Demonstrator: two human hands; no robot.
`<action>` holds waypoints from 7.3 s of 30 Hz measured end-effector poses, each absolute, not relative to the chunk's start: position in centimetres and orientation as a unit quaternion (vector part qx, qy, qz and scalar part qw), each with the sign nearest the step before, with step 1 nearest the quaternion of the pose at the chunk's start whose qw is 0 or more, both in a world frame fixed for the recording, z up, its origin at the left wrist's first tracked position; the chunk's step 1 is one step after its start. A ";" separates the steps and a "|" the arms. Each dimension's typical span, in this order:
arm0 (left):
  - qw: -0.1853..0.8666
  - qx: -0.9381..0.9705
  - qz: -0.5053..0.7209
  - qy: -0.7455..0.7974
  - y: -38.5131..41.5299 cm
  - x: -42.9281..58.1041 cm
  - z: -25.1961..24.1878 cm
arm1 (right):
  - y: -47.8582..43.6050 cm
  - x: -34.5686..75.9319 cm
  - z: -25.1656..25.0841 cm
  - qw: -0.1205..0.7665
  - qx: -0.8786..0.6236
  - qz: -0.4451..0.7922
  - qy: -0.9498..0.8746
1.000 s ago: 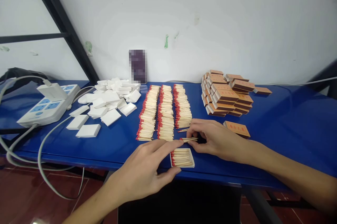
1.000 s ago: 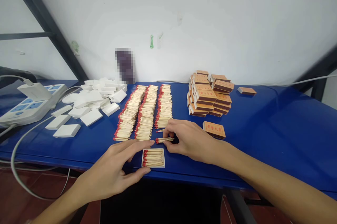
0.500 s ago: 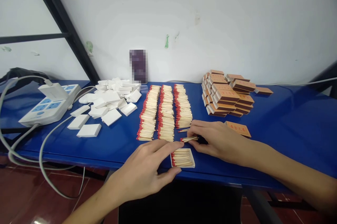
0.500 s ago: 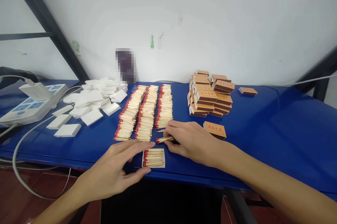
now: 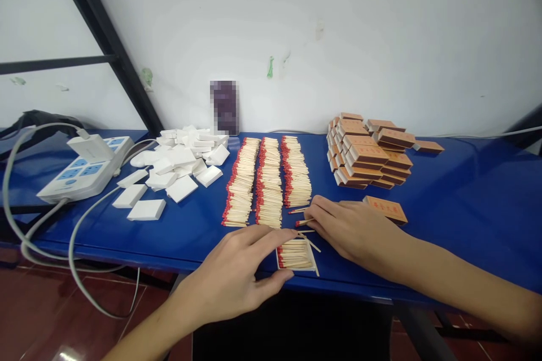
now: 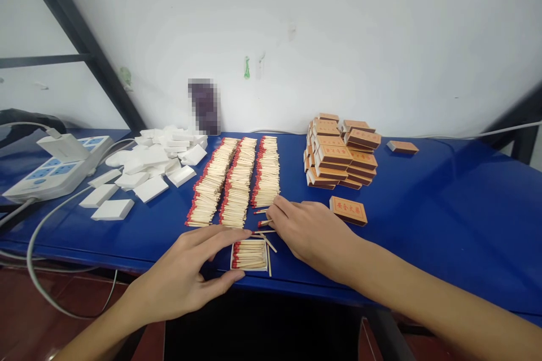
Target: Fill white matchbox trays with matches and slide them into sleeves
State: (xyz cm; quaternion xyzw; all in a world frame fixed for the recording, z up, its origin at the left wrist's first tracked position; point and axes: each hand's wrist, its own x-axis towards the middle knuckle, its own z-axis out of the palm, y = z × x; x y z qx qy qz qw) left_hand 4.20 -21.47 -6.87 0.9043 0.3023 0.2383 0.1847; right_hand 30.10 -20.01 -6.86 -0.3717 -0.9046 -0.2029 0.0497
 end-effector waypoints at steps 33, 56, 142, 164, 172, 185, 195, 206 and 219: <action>0.223 0.874 0.253 0.350 -21.6 4.1 -6.7 | -21.3 27.5 -4.1 0.043 -0.275 -0.135 -0.951; 0.238 0.895 0.239 0.292 -21.5 4.2 -6.3 | -21.5 29.1 -1.2 0.085 -0.399 0.138 -0.903; 0.225 0.910 0.244 0.250 -21.6 4.0 -6.6 | -20.2 27.1 -3.2 -0.001 -0.477 0.055 -0.877; 0.221 0.884 0.249 0.329 -22.0 4.0 -6.3 | -20.4 28.0 -1.6 0.045 -0.473 0.175 -0.863; 0.209 0.883 0.243 0.341 -22.0 3.9 -6.6 | -21.1 25.4 -1.2 0.028 -0.422 0.266 -0.866; 0.236 0.892 0.249 0.295 -21.4 4.1 -6.3 | -21.5 28.4 -2.1 0.064 -0.472 0.183 -0.860; 0.229 0.904 0.225 0.282 -21.6 4.1 -6.2 | -21.4 28.2 -2.7 0.073 -0.472 0.274 -0.835; 0.237 0.901 0.238 0.275 -21.5 4.0 -6.3 | -21.7 27.9 -2.8 0.079 -0.459 0.282 -0.839; 0.251 0.906 0.211 0.269 -21.7 3.9 -6.0 | -21.5 27.6 -2.7 0.075 -0.450 0.251 -0.854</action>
